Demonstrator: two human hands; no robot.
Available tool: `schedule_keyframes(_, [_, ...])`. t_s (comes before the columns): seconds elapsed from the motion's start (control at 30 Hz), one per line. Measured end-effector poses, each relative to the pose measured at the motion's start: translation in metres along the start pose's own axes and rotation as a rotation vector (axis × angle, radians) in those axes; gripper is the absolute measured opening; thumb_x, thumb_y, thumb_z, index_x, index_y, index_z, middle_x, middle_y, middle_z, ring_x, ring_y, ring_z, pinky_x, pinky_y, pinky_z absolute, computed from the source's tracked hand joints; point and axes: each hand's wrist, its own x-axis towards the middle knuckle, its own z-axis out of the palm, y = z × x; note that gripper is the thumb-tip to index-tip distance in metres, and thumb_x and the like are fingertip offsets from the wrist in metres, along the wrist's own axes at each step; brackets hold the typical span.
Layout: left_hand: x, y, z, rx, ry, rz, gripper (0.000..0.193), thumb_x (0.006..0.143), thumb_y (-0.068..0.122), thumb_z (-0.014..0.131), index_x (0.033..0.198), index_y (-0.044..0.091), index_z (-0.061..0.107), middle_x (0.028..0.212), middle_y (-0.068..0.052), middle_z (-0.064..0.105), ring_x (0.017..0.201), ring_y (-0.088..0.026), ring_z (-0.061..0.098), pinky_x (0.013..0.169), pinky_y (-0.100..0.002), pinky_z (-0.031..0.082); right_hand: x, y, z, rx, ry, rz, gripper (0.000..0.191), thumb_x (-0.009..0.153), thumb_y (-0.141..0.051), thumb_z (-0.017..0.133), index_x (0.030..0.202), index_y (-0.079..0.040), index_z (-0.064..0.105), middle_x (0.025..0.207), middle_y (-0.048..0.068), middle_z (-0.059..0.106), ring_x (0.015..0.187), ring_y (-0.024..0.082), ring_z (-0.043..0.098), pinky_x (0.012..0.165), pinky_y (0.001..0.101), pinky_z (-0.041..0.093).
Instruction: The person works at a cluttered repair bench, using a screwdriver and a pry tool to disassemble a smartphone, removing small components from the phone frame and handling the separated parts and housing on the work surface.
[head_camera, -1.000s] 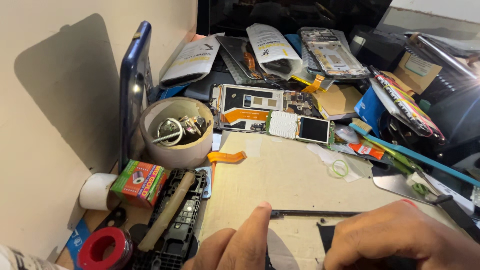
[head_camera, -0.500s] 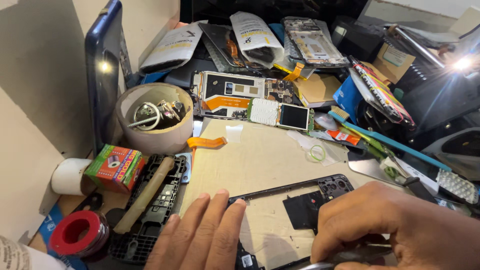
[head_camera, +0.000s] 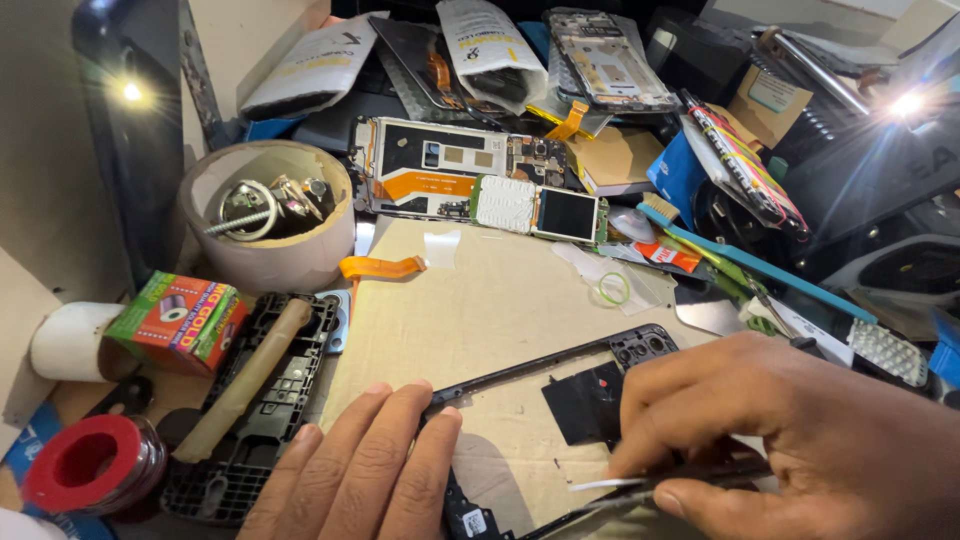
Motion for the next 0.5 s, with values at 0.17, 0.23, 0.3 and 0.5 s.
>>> schedule_keyframes(0.17, [0.0001, -0.0009, -0.0016, -0.011, -0.012, 0.001, 0.032, 0.101, 0.035, 0.048, 0.124, 0.024, 0.068, 0.13, 0.001, 0.069, 0.122, -0.016, 0.063, 0.102, -0.043, 0.046, 0.0, -0.0023, -0.0001, 0.019, 0.029, -0.082, 0.023, 0.086, -0.014, 0.071, 0.105, -0.009, 0.082, 0.09, 0.0, 0.071, 0.075, 0.011, 0.063, 0.062, 0.0291, 0.051])
schedule_keyframes(0.23, [0.0, -0.0018, -0.0017, -0.011, -0.015, 0.005, 0.032, 0.101, 0.035, 0.048, 0.124, 0.025, 0.068, 0.13, 0.001, 0.069, 0.122, -0.016, 0.063, 0.102, -0.043, 0.046, 0.0008, -0.0018, 0.0005, 0.031, 0.013, -0.016, 0.026, 0.085, -0.013, 0.072, 0.107, -0.011, 0.086, 0.096, 0.0, 0.067, 0.072, 0.012, 0.063, 0.059, 0.0302, 0.048])
schedule_keyframes(0.3, [-0.0003, -0.0025, -0.0021, -0.006, -0.026, 0.011, 0.033, 0.1, 0.036, 0.048, 0.124, 0.025, 0.068, 0.13, 0.001, 0.069, 0.121, -0.016, 0.064, 0.102, -0.042, 0.046, 0.0012, -0.0007, 0.0015, 0.037, 0.012, -0.003, 0.029, 0.084, -0.013, 0.072, 0.109, -0.012, 0.088, 0.098, 0.0, 0.066, 0.072, 0.013, 0.064, 0.058, 0.0305, 0.047])
schedule_keyframes(0.5, [-0.0002, -0.0024, -0.003, 0.011, -0.022, 0.017, 0.032, 0.101, 0.035, 0.049, 0.124, 0.025, 0.068, 0.13, 0.0, 0.069, 0.121, -0.016, 0.064, 0.102, -0.042, 0.046, 0.0022, 0.0008, 0.0019, 0.102, 0.043, -0.249, 0.027, 0.085, -0.01, 0.07, 0.109, -0.007, 0.082, 0.093, 0.003, 0.078, 0.078, 0.012, 0.075, 0.06, 0.0268, 0.054])
